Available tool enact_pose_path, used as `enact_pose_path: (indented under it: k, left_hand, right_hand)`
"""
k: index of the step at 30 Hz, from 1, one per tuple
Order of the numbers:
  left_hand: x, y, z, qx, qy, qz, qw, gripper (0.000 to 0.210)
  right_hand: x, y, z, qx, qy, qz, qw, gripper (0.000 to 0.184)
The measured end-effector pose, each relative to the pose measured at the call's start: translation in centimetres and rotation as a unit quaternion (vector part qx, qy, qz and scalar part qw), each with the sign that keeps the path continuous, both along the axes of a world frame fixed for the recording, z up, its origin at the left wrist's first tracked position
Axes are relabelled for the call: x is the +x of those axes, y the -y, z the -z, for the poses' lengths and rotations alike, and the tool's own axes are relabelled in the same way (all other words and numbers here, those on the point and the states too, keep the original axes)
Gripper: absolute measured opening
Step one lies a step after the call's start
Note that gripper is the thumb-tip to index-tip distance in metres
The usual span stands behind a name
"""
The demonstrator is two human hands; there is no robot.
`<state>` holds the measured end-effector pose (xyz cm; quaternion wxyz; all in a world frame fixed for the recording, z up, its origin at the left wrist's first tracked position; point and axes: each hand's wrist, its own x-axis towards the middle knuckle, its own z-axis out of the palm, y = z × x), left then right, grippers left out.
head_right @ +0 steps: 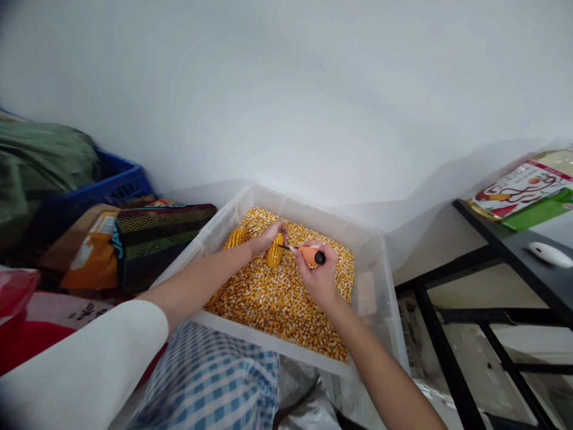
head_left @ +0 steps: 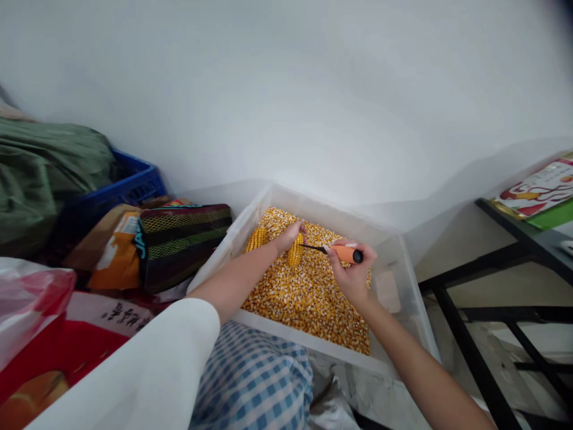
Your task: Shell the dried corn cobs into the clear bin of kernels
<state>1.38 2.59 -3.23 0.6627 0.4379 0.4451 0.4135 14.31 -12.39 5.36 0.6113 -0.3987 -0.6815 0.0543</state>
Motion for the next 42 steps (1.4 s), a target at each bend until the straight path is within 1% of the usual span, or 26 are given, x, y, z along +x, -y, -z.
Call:
enact_pose_path:
  k: [4,7,9,12,14,15,17,19,21,23,24,25,27,28,29,30,33,34,35,38,39,40,42]
  left_hand:
    - [0.0,-0.1,0.1,-0.018,-0.01,0.012,1.0,0.039]
    - [-0.2,0.0,0.2,-0.015,-0.004,0.008,1.0,0.04]
    - [-0.3,0.2,0.1,-0.019,0.001,0.009,1.0,0.043]
    - [-0.4,0.3,0.1,-0.036,0.007,0.019,0.999,0.047]
    - [-0.4,0.2,0.3,-0.024,0.002,0.024,0.999,0.047]
    - [-0.3,0.1,0.5,-0.008,-0.003,0.022,1.0,0.047]
    - [-0.2,-0.3,1.0,0.024,-0.01,0.014,1.0,0.045]
    - [-0.1,-0.5,1.4,0.044,-0.012,0.013,0.999,0.045]
    - [-0.1,-0.4,1.4,0.053,-0.01,0.02,0.998,0.045]
    - [-0.1,-0.1,1.0,0.05,-0.012,0.02,0.998,0.045]
    - [-0.1,0.1,0.8,0.044,-0.014,0.015,0.999,0.045]
    - [-0.1,0.3,0.5,0.037,-0.014,0.009,0.999,0.043]
    - [-0.1,0.5,0.0,0.03,-0.015,0.0,0.999,0.041]
    - [-0.1,0.6,-0.1,0.03,-0.018,-0.003,0.999,0.04]
    - [-0.2,0.6,-0.2,0.03,-0.026,-0.005,0.999,0.039]
    - [-0.2,0.5,-0.2,0.03,-0.04,-0.009,0.999,0.039]
    - [-0.2,0.4,-0.2,0.028,-0.071,-0.018,0.997,0.036]
    - [-0.2,0.3,-0.1,0.029,-0.069,-0.017,0.997,0.036]
    - [-0.2,0.3,-0.2,0.029,-0.06,-0.014,0.998,0.035]
    - [-0.3,0.5,-0.3,0.019,-0.031,-0.007,0.999,0.034]
    - [-0.3,0.6,-0.4,0.02,-0.028,-0.011,0.999,0.033]
    - [-0.4,0.6,-0.5,0.027,-0.028,-0.014,0.999,0.033]
    - [-0.4,0.7,-0.5,0.044,-0.03,-0.015,0.998,0.033]
  right_hand:
    - [-0.1,0.0,-0.1,0.004,0.018,-0.001,1.0,0.034]
    - [-0.2,0.2,0.3,0.028,0.026,-0.005,0.999,0.037]
    - [-0.4,0.6,0.9,0.047,0.041,-0.024,0.998,0.034]
    - [-0.5,1.0,1.9,0.057,0.079,-0.072,0.993,0.031]
    - [-0.5,0.8,2.2,0.056,0.082,-0.081,0.992,0.032]
    - [-0.5,0.5,2.2,0.053,0.067,-0.071,0.994,0.034]
    - [-0.2,-0.5,1.7,0.027,-0.001,-0.03,0.999,0.039]
    - [0.1,-1.6,1.1,-0.021,-0.081,0.012,0.996,0.043]
    - [0.4,-2.0,0.8,-0.062,-0.124,0.03,0.99,0.046]
    - [0.5,-1.6,0.9,-0.057,-0.097,0.018,0.993,0.044]
    - [0.4,-1.2,1.1,-0.044,-0.059,-0.001,0.997,0.042]
    - [0.3,-0.6,1.4,-0.03,-0.01,-0.029,0.999,0.038]
    - [-0.2,0.1,1.7,-0.015,0.082,-0.091,0.992,0.029]
    - [-0.5,0.2,1.7,-0.006,0.101,-0.105,0.989,0.027]
    - [-0.7,0.1,1.6,0.003,0.099,-0.104,0.99,0.027]
    - [-0.8,-0.1,1.4,0.015,0.078,-0.086,0.993,0.029]
    - [-0.9,-1.0,0.8,0.023,-0.016,-0.021,0.999,0.038]
    - [-0.7,-1.1,0.7,0.019,-0.029,-0.019,0.999,0.04]
    - [-0.6,-1.1,0.7,0.017,-0.026,-0.032,0.999,0.041]
    - [0.0,-0.9,1.0,0.024,0.029,-0.111,0.993,0.04]
    - [0.1,-0.9,1.1,0.022,0.029,-0.119,0.992,0.04]
    - [0.2,-1.0,1.1,0.015,0.012,-0.111,0.994,0.04]
    - [0.3,-1.2,1.1,-0.003,-0.041,-0.068,0.997,0.039]
